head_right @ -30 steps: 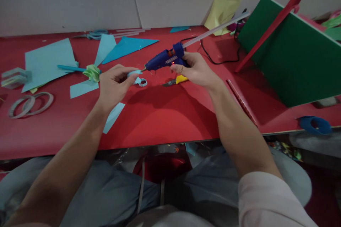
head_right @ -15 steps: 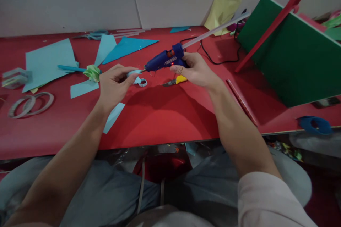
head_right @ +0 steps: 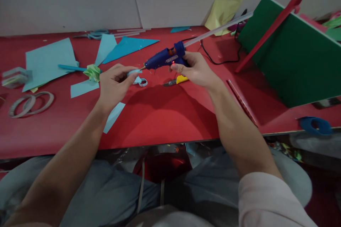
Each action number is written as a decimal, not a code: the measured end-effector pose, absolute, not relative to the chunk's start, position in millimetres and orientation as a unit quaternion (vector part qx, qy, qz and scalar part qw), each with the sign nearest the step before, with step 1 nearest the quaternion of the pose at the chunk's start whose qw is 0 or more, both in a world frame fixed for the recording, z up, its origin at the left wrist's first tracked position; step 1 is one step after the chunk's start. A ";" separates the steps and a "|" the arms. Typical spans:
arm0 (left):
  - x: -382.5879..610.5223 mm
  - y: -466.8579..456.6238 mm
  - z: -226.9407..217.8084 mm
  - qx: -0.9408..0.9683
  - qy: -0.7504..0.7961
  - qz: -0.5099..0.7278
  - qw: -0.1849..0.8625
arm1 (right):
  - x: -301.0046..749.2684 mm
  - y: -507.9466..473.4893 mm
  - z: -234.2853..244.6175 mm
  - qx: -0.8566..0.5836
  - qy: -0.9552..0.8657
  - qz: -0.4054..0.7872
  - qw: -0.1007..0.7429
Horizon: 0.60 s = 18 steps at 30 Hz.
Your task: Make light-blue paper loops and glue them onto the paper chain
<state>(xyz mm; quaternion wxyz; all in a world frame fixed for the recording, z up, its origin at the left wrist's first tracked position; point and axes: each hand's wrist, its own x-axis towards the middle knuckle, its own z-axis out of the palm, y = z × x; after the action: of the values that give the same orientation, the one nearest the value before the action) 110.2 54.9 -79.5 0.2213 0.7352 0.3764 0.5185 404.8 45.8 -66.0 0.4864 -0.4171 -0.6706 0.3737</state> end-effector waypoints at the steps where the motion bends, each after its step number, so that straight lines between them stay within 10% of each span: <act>1: 110.1 55.0 -79.5 0.736 0.379 0.517 0.220 | 405.1 46.6 -67.3 -0.419 -0.671 0.371 0.486; 18: 110.0 53.2 -76.9 0.734 0.377 0.516 0.229 | 400.8 40.2 -58.8 -0.398 -0.684 0.353 0.498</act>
<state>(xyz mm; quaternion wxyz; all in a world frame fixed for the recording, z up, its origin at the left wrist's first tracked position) 110.0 53.2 -76.9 0.2286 0.7344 0.3773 0.5158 400.8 40.2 -58.8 0.4982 -0.3984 -0.6844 0.3529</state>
